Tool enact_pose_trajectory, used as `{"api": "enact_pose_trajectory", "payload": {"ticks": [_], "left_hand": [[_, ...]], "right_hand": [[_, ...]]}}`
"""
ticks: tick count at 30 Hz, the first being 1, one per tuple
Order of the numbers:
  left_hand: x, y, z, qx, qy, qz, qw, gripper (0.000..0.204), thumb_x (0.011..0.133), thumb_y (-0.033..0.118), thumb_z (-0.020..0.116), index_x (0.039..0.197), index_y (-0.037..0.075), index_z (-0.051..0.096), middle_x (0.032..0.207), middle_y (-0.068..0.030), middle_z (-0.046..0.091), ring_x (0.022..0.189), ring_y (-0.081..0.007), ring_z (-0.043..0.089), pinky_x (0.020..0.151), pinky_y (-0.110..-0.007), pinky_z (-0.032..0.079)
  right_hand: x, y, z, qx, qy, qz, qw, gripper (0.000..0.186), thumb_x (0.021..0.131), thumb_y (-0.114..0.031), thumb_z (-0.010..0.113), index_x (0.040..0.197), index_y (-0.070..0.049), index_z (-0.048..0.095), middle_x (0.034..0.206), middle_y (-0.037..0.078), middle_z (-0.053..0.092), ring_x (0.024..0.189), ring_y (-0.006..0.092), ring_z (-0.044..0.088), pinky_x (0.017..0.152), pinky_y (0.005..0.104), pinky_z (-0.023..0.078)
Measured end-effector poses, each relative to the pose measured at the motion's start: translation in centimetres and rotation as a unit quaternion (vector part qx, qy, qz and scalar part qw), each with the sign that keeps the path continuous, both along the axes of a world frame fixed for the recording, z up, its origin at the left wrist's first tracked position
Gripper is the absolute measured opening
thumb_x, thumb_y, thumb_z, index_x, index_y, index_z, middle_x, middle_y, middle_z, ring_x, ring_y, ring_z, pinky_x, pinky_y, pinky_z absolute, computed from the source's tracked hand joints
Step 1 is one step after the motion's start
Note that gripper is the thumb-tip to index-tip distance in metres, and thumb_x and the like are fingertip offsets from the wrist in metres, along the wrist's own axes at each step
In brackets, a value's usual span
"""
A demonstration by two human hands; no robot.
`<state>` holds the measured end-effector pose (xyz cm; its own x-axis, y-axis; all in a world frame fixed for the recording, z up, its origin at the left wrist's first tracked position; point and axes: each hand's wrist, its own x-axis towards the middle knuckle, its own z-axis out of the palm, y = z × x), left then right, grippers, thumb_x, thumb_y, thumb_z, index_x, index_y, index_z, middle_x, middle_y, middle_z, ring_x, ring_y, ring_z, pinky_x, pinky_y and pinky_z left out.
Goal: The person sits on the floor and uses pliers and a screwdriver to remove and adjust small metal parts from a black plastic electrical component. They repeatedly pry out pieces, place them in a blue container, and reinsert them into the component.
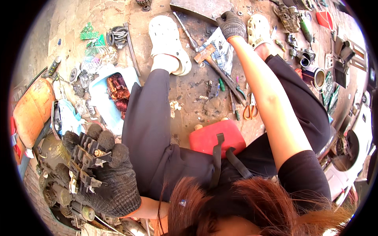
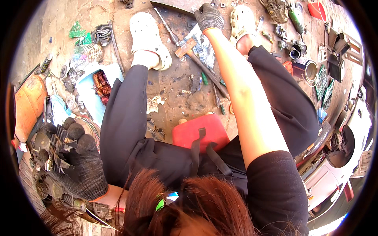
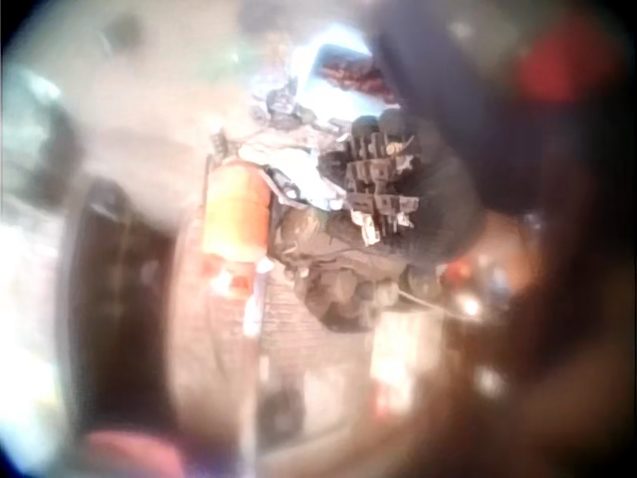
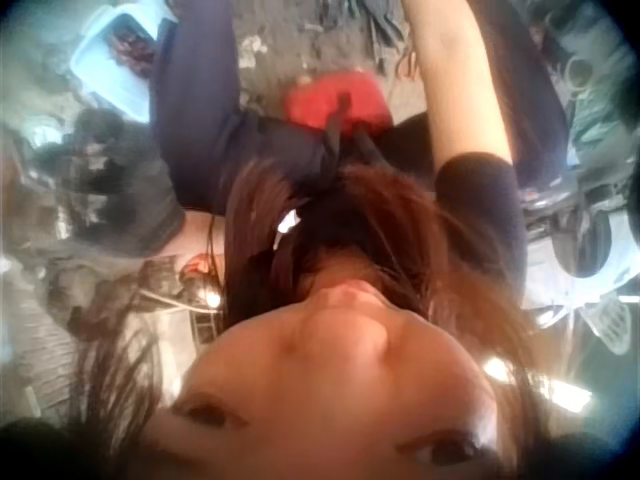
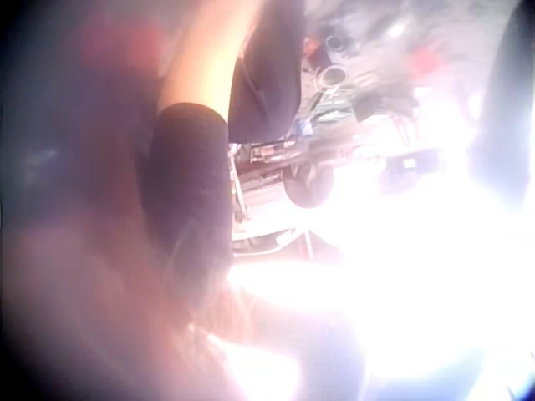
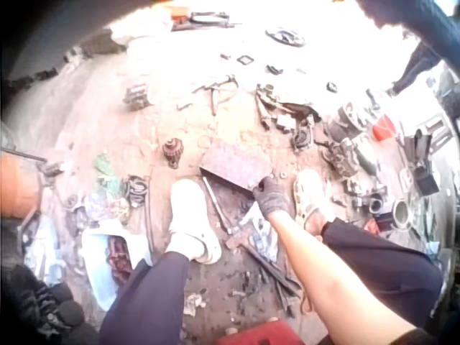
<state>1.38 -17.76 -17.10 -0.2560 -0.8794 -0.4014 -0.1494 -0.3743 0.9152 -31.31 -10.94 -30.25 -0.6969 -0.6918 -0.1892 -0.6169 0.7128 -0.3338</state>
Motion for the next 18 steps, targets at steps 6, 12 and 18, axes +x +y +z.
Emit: {"api": "enact_pose_trajectory", "payload": {"ticks": [6, 12, 18], "left_hand": [[5.1, 0.7, 7.9, 0.061, 0.167, 0.1, 0.979, 0.061, 0.095, 0.042, 0.048, 0.132, -0.005, 0.04, 0.116, -0.0201, 0.054, 0.113, -0.035, 0.046, 0.102, -0.044, 0.038], [6.2, 1.4, 17.0, 0.129, 0.433, 0.112, 0.885, 0.061, 0.095, 0.043, 0.048, 0.132, -0.005, 0.04, 0.116, -0.02, 0.054, 0.113, -0.0351, 0.046, 0.102, -0.044, 0.038], [1.4, 3.4, 21.1, 0.174, 0.482, 0.132, 0.848, 0.06, 0.095, 0.044, 0.049, 0.131, -0.004, 0.043, 0.109, -0.0185, 0.058, 0.106, -0.033, 0.051, 0.098, -0.039, 0.044]], "right_hand": [[-0.6, 0.0, -0.4, 0.0, -0.012, -0.04, 0.999, 0.04, 0.077, -0.035, 0.067, 0.106, -0.008, 0.066, 0.102, 0.016, 0.067, 0.1, 0.0311, 0.063, 0.087, 0.0415, 0.049], [1.9, 7.0, 1.2, -0.095, -0.113, -0.166, 0.975, 0.039, 0.077, -0.035, 0.064, 0.098, -0.003, 0.065, 0.097, 0.018, 0.067, 0.094, 0.0328, 0.064, 0.084, 0.0384, 0.048], [9.0, 17.7, -0.9, -0.033, -0.122, -0.296, 0.947, 0.042, 0.079, -0.034, 0.066, 0.103, 0.0, 0.065, 0.097, 0.02, 0.067, 0.093, 0.0321, 0.064, 0.085, 0.0389, 0.048]]}}
